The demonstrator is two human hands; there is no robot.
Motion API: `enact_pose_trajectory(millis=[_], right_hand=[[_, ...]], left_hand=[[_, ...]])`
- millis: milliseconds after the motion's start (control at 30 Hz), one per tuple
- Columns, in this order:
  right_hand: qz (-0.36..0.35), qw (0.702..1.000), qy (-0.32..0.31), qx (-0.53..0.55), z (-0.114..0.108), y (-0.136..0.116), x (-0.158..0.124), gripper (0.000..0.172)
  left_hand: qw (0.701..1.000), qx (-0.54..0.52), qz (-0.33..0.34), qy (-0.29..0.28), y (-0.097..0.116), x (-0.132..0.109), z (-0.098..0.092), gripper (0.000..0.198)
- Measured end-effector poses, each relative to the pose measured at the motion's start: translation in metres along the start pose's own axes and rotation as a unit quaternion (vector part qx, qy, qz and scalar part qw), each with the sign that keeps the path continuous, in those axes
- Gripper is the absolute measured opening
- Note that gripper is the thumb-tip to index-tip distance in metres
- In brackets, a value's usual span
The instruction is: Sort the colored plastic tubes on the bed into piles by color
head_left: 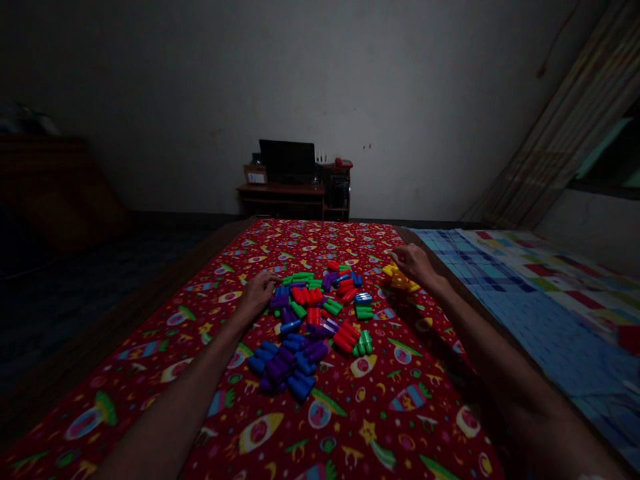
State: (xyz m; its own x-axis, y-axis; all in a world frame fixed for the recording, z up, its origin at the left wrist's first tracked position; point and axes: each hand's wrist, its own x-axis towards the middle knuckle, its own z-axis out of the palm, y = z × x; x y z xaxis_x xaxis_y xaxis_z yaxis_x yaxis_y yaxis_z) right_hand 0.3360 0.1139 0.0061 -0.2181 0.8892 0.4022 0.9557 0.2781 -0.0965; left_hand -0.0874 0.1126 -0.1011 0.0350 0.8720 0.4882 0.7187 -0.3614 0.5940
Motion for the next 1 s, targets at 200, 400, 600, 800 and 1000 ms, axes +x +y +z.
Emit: enact_pose_trajectory(millis=[200,400,600,800,1000], right_hand=[[-0.041,0.970,-0.037,0.236,0.044,-0.073,0.016,0.043],[-0.016,0.919,-0.123,0.374,0.078,-0.092,0.029,0.064],[-0.038,0.870,-0.182,0.457,0.088,-0.115,0.020,0.074],[-0.108,0.829,-0.213,0.506,0.081,-0.173,0.005,0.083],[-0.076,0.845,-0.162,0.504,0.045,-0.141,-0.029,0.082]], left_hand=[[1.000,0.003,0.005,-0.001,0.008,-0.004,-0.004,0.029],[1.000,0.001,-0.017,0.004,0.015,-0.005,-0.007,0.031],[0.994,-0.060,-0.089,0.010,0.023,-0.006,-0.010,0.052],[0.992,-0.075,-0.058,-0.079,0.029,-0.003,-0.018,0.059],[0.992,-0.054,-0.045,-0.105,0.026,-0.002,-0.023,0.060]])
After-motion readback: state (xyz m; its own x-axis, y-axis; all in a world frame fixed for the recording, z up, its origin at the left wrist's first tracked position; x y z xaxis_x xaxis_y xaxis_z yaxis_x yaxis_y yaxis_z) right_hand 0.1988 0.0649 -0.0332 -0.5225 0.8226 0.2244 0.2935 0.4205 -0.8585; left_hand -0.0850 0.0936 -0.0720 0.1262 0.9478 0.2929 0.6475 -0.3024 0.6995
